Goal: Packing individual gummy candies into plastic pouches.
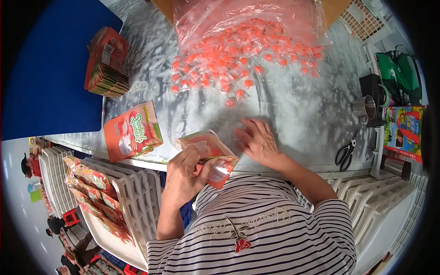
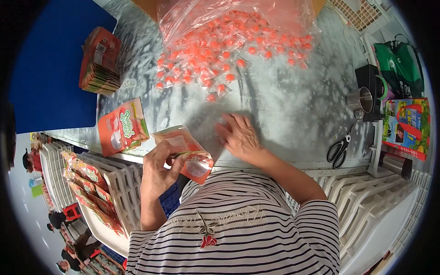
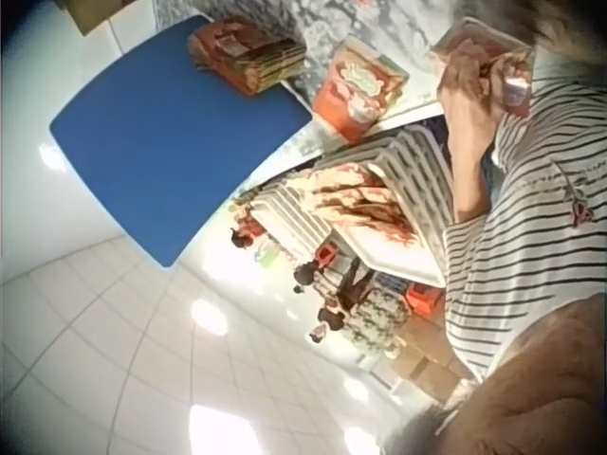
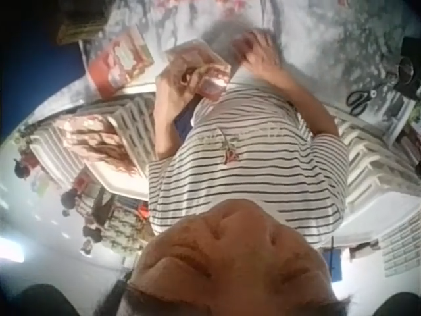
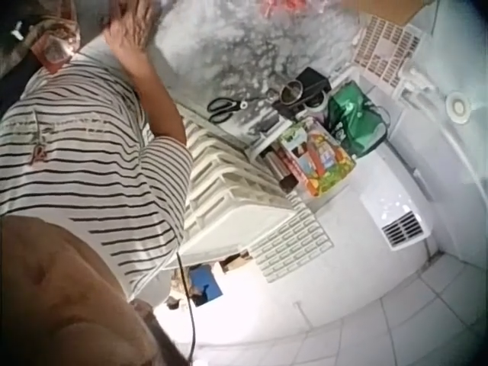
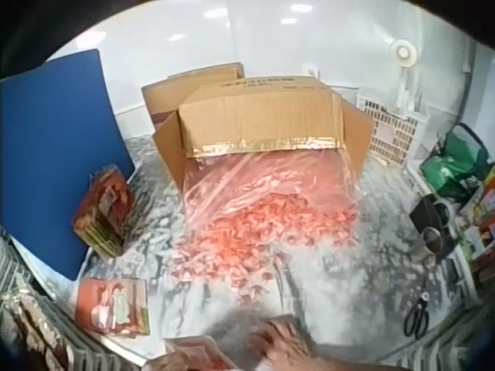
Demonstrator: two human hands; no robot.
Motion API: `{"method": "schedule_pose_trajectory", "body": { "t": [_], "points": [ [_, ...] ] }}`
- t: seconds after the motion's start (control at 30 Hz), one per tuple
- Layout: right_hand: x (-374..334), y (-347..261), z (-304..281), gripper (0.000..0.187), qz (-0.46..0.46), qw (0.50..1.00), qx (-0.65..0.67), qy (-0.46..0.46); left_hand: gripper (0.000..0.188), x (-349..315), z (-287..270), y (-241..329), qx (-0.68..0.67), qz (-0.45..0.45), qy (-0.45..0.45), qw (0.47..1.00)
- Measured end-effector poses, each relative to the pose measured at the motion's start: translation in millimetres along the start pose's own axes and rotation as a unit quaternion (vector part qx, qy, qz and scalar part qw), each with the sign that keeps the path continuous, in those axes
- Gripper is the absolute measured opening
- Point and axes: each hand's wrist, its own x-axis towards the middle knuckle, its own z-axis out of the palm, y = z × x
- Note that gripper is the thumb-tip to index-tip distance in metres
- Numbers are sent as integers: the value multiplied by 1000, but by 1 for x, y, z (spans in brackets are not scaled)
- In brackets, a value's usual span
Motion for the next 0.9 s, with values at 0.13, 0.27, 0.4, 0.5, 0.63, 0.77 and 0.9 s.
{"method": "schedule_pose_trajectory", "body": {
  "t": [0.13, 0.27, 0.4, 0.5, 0.63, 0.77, 0.9],
  "points": [
    [-12, 14, -4, 31, -52, 998, -28, 18, 14, 0, -1, 0, 8, 12, -13, 1000],
    [1, 36, -23, 20, 138, 973, 175, 56, 18, 5, 7, 0, 13, 25, -20, 999],
    [47, 0, -74, 18, 347, 708, 613, 61, 18, 8, 12, 1, 41, 66, -18, 997],
    [70, -40, -83, 18, 231, 686, 687, 60, 18, 12, 14, 6, 32, 90, -12, 995],
    [82, -63, -65, 20, 183, 744, 641, 44, 18, 15, 17, 12, 10, 72, -25, 997],
    [79, -57, -67, 24, 152, 764, 626, -36, 19, 13, 17, 11, 2, 49, -47, 998],
    [73, -60, -68, 24, 134, 776, 614, -54, 18, 12, 20, 7, 1, 39, -54, 998]
  ]
}}
